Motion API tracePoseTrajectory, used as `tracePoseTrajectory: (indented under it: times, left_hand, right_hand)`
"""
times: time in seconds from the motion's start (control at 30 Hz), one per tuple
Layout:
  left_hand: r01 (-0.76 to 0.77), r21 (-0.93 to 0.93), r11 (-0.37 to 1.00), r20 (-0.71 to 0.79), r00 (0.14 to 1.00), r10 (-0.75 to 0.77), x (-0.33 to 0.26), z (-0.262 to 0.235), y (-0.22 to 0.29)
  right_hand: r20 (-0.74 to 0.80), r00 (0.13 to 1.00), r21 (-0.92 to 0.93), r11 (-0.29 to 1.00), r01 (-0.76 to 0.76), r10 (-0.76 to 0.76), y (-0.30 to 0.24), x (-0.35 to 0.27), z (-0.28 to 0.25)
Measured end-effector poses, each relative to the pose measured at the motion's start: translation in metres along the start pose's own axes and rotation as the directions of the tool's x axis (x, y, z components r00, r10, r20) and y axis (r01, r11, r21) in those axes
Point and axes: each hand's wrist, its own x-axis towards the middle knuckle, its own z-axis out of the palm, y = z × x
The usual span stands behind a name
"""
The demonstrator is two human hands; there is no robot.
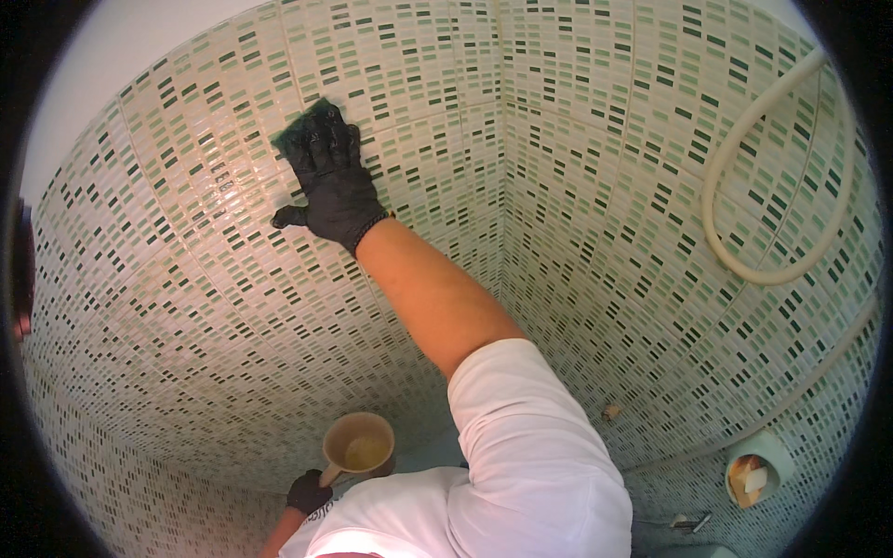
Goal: The person pours cleaning solution into a cup, then uses a sponge to scrub the tiled shower walls. They later switch to a yellow scraper to remove residue from the tiles.
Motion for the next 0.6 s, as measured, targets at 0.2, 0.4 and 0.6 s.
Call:
tracePoseTrajectory:
  times: [0.2, 0.4, 0.6]
  left_hand:
    - [0.014, -0.039, 0.999, -0.028, 1.000, -0.015, 0.003, -0.005, 0.029]
    - [-0.031, -0.123, 0.992, -0.062, 0.998, 0.024, 0.008, -0.001, 0.039]
    - [0.070, -0.143, 0.987, 0.041, 0.997, -0.064, -0.003, 0.000, 0.042]
  right_hand:
    - [-0.238, 0.950, -0.043, 0.974, -0.220, 0.204, 0.151, -0.018, -0.038]
    - [-0.395, 0.896, -0.237, 0.920, -0.313, 0.203, 0.123, -0.013, -0.019]
    - [0.169, 0.963, 0.169, 0.969, 0.182, -0.210, -0.066, -0.038, 0.032]
